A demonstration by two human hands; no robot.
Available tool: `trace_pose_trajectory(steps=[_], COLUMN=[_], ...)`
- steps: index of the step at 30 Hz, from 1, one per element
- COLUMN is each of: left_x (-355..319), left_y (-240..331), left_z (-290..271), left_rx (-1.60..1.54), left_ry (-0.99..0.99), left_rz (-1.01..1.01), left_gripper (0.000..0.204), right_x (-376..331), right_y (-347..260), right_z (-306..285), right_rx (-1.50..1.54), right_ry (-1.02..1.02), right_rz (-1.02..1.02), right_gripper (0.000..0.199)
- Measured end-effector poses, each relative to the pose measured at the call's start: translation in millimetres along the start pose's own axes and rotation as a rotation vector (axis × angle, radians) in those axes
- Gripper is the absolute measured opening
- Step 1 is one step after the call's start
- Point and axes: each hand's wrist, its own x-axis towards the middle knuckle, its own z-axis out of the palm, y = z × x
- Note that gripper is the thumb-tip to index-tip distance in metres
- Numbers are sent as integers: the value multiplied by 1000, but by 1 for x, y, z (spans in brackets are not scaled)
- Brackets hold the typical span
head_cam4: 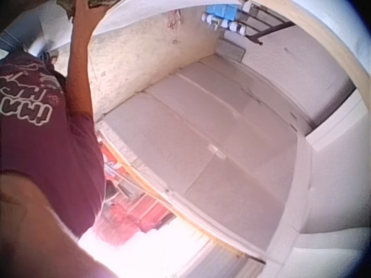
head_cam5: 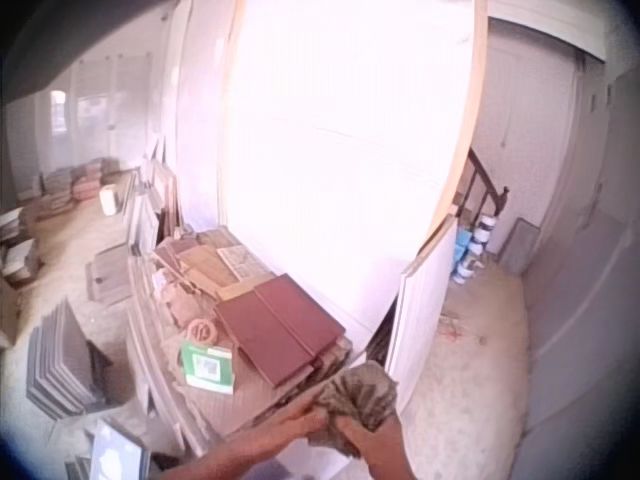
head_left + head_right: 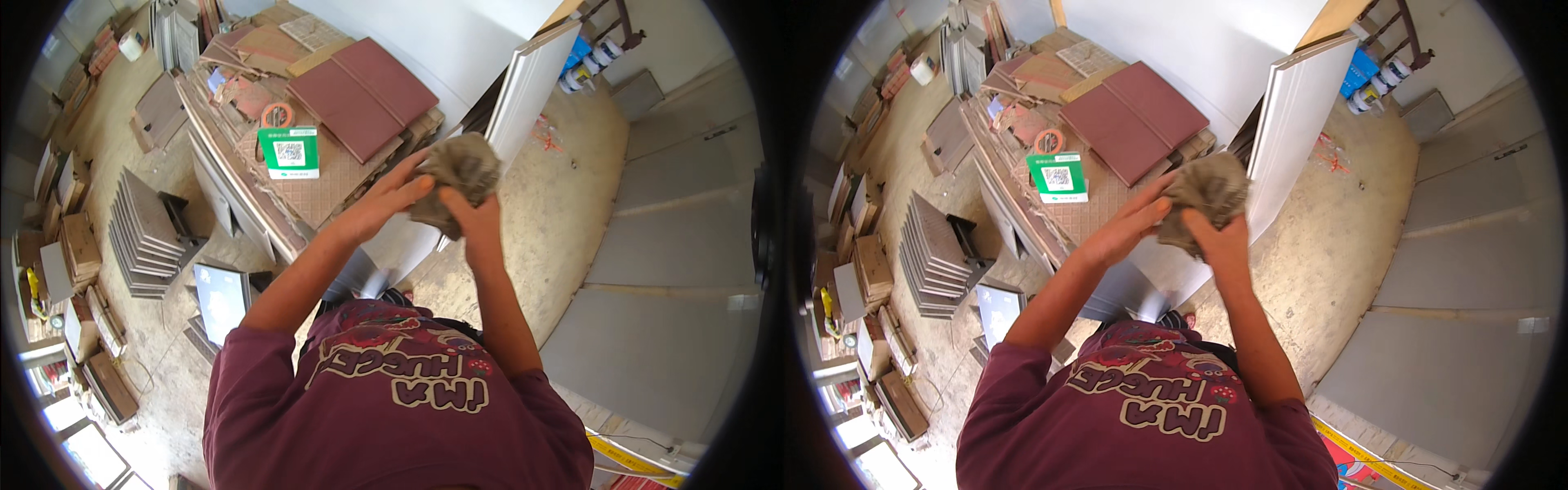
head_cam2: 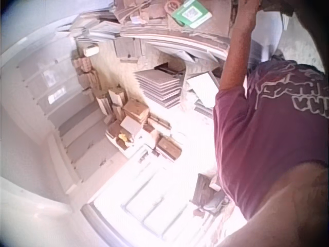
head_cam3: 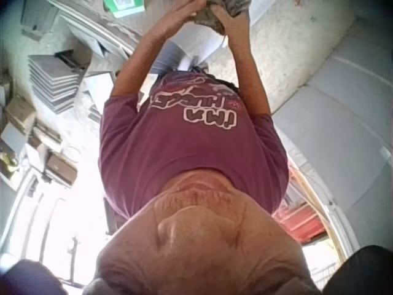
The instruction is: The person picks up a red tile from a stack, wipes its surface with a cloth, and places it back onto the pile.
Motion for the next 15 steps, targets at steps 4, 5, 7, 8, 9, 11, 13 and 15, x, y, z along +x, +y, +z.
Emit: trace_pose_trajectory(steps=[4,5,7,8,9,11,13,15], left_x=[-8,-11,-17,-18,-20,-22,-23,-24], left_y=[-15,-17,-22,-22,-19,-8,1,12], left_z=[-14,-22,-37,-44,-47,-51,-54,-56], left_rx=[-325,-360,-433,-541,-545,-557,-552,-541], left_ry=[160,198,269,315,343,406,464,514], left_rz=[68,101,159,128,134,148,172,192], left_gripper=[51,48,44,39,39,39,38,38], right_x=[9,13,22,28,44,71,117,162], right_y=[-11,-16,-27,-46,-51,-76,-94,-126], right_z=[29,30,31,32,29,29,15,2], right_rx=[-179,-306,-562,-632,-758,-870,-1075,-1238], right_ry=[-305,-353,-438,-496,-504,-375,-169,1], right_rz=[-126,-206,-360,-362,-524,-593,-910,-1185], right_gripper=[70,71,72,71,66,61,54,50])
